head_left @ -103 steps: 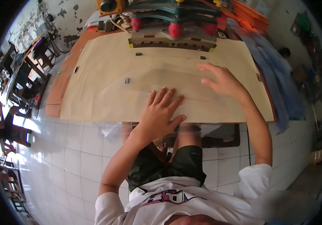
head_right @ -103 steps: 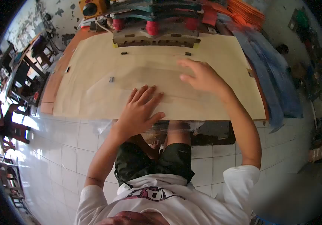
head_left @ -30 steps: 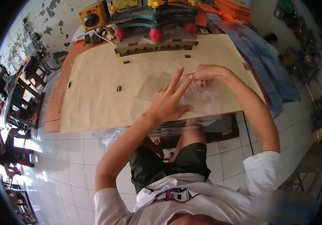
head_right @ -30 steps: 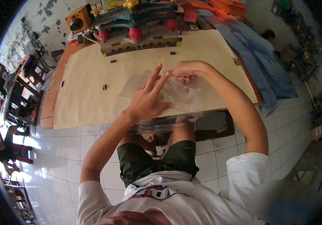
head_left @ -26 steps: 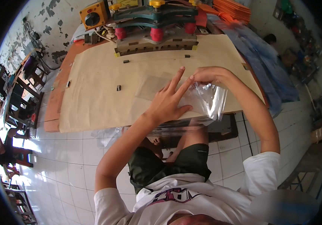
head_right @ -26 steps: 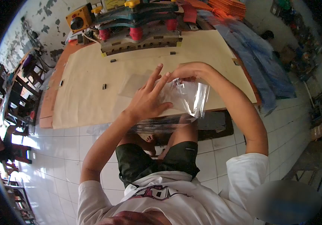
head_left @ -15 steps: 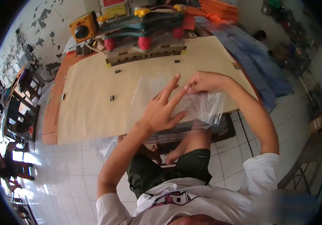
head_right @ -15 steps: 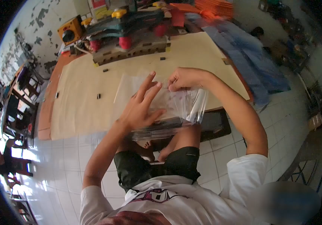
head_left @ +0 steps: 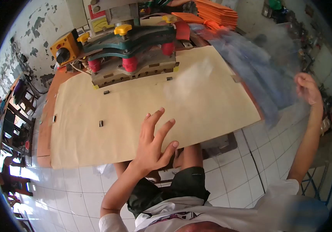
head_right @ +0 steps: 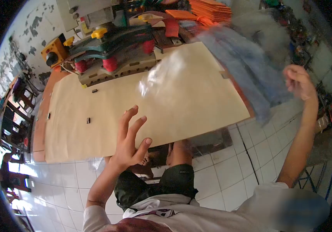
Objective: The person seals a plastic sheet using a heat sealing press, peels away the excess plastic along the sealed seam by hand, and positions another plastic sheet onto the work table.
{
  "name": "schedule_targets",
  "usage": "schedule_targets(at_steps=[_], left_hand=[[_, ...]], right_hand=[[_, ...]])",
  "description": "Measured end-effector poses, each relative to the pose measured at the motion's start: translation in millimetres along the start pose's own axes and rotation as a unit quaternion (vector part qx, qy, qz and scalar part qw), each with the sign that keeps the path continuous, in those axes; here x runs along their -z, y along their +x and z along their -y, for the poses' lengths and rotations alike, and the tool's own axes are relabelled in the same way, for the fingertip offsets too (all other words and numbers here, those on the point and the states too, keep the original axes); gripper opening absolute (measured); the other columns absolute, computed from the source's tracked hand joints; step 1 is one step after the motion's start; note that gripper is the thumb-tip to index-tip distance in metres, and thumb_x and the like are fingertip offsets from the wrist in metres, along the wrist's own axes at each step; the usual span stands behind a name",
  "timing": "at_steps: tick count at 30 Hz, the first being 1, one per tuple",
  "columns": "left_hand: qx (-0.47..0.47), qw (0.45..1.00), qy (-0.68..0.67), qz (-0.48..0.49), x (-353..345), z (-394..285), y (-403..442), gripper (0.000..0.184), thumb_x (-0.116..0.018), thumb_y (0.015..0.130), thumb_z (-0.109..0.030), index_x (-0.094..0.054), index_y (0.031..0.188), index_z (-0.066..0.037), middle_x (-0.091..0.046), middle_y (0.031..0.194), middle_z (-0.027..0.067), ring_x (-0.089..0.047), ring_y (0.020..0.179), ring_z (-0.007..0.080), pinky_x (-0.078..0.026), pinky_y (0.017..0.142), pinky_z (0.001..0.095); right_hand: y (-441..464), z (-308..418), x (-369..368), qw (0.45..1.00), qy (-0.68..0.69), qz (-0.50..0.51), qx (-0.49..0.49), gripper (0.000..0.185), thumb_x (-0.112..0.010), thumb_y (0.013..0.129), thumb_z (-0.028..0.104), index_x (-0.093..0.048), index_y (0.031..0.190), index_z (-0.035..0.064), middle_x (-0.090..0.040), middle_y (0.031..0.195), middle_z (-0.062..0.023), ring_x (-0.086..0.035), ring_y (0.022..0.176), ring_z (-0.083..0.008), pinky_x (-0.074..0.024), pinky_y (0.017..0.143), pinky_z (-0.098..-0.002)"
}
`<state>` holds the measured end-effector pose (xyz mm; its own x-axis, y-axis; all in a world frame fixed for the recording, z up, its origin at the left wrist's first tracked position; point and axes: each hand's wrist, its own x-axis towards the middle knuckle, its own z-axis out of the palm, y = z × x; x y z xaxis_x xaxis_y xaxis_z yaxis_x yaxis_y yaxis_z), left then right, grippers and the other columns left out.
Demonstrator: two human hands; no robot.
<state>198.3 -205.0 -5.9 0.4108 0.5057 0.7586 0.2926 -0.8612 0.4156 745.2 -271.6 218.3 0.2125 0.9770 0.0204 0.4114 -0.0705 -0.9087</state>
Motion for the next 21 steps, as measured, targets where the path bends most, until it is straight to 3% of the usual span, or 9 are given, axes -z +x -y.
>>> schedule_targets(at_steps=[1,4,5,6,9,13,15,19,21], left_hand=[[0.069,0.997,0.001,0.041,-4,3,0,0.051,-0.064,0.091,-0.026,-0.053,0.136,-0.005,-0.038,0.149,0.0277,-0.041,0.135,0.0463,-0.03,0.113,0.0601],[0.148,0.987,-0.014,0.062,-15,10,-3,0.051,-0.061,0.094,-0.028,-0.051,0.139,-0.004,-0.033,0.152,0.0271,-0.037,0.137,0.0477,-0.03,0.114,0.0575],[0.152,0.987,-0.013,0.06,-16,12,-1,0.051,-0.061,0.094,-0.028,-0.051,0.139,-0.004,-0.033,0.152,0.0271,-0.037,0.137,0.0477,-0.03,0.114,0.0575],[0.167,0.983,-0.009,0.078,-15,11,1,0.051,-0.059,0.095,-0.03,-0.051,0.138,-0.004,-0.033,0.152,0.0274,-0.038,0.136,0.0479,-0.031,0.113,0.0565],[0.189,0.976,0.016,0.103,-15,9,2,0.05,-0.057,0.097,-0.033,-0.053,0.137,-0.004,-0.034,0.151,0.0276,-0.04,0.134,0.0482,-0.032,0.112,0.0552],[0.214,0.968,0.034,0.127,-17,9,8,0.05,-0.056,0.097,-0.039,-0.055,0.133,-0.004,-0.037,0.149,0.0272,-0.042,0.131,0.0488,-0.034,0.111,0.0547],[0.227,0.964,0.035,0.134,-16,10,11,0.051,-0.056,0.096,-0.04,-0.056,0.133,-0.004,-0.039,0.147,0.0268,-0.042,0.131,0.0482,-0.034,0.111,0.0547],[0.247,0.955,0.051,0.155,-14,10,14,0.052,-0.057,0.095,-0.043,-0.058,0.131,-0.005,-0.041,0.145,0.0252,-0.044,0.131,0.0456,-0.033,0.112,0.0544],[0.239,0.954,0.072,0.165,-16,11,15,0.052,-0.057,0.095,-0.044,-0.058,0.13,-0.006,-0.042,0.145,0.0247,-0.044,0.131,0.0446,-0.033,0.112,0.0543]], right_hand=[[9,-22,36,1.0,0.0,0.001,-0.001,0.03,-0.074,0.087,0.028,-0.068,0.104,0.0043,-0.067,0.084,-0.0018,-0.064,0.073,-0.011,-0.0481,0.058,-0.023],[57,-93,115,0.984,0.154,-0.053,0.071,0.03,-0.069,0.093,0.024,-0.067,0.115,0.0038,-0.068,0.11,-0.0046,-0.065,0.089,-0.012,-0.0511,0.067,-0.0237],[77,-114,129,0.962,0.208,-0.152,0.088,0.03,-0.065,0.097,0.019,-0.064,0.122,0.0024,-0.066,0.12,-0.0055,-0.064,0.098,-0.0138,-0.0516,0.075,-0.0231],[96,-125,131,0.928,0.258,-0.247,0.101,0.032,-0.06,0.1,0.015,-0.062,0.129,0.0011,-0.063,0.13,-0.0064,-0.064,0.107,-0.0155,-0.0522,0.083,-0.0226],[153,-128,96,0.887,0.372,-0.271,0.035,0.037,-0.052,0.104,0.008,-0.053,0.139,-0.0021,-0.054,0.144,-0.0106,-0.058,0.123,-0.0205,-0.0515,0.097,-0.0247],[260,-151,76,0.815,0.505,-0.281,0.029,0.036,-0.049,0.104,0.007,-0.052,0.138,-0.0039,-0.057,0.139,-0.0128,-0.057,0.126,-0.0249,-0.0534,0.1,-0.0307],[330,-181,100,0.729,0.636,-0.253,-0.003,0.034,-0.049,0.105,0.011,-0.055,0.136,0.0008,-0.063,0.129,-0.011,-0.065,0.113,-0.0229,-0.0551,0.099,-0.0342],[435,-226,109,0.787,0.546,-0.285,0.044,0.037,-0.047,0.105,0.011,-0.051,0.14,0.0011,-0.062,0.131,-0.0136,-0.062,0.119,-0.0269,-0.0544,0.1,-0.0371],[442,-220,89,0.711,0.61,-0.349,0.001,0.038,-0.042,0.105,0.013,-0.049,0.14,0.0,-0.06,0.133,-0.0156,-0.06,0.121,-0.0262,-0.0554,0.097,-0.037]])
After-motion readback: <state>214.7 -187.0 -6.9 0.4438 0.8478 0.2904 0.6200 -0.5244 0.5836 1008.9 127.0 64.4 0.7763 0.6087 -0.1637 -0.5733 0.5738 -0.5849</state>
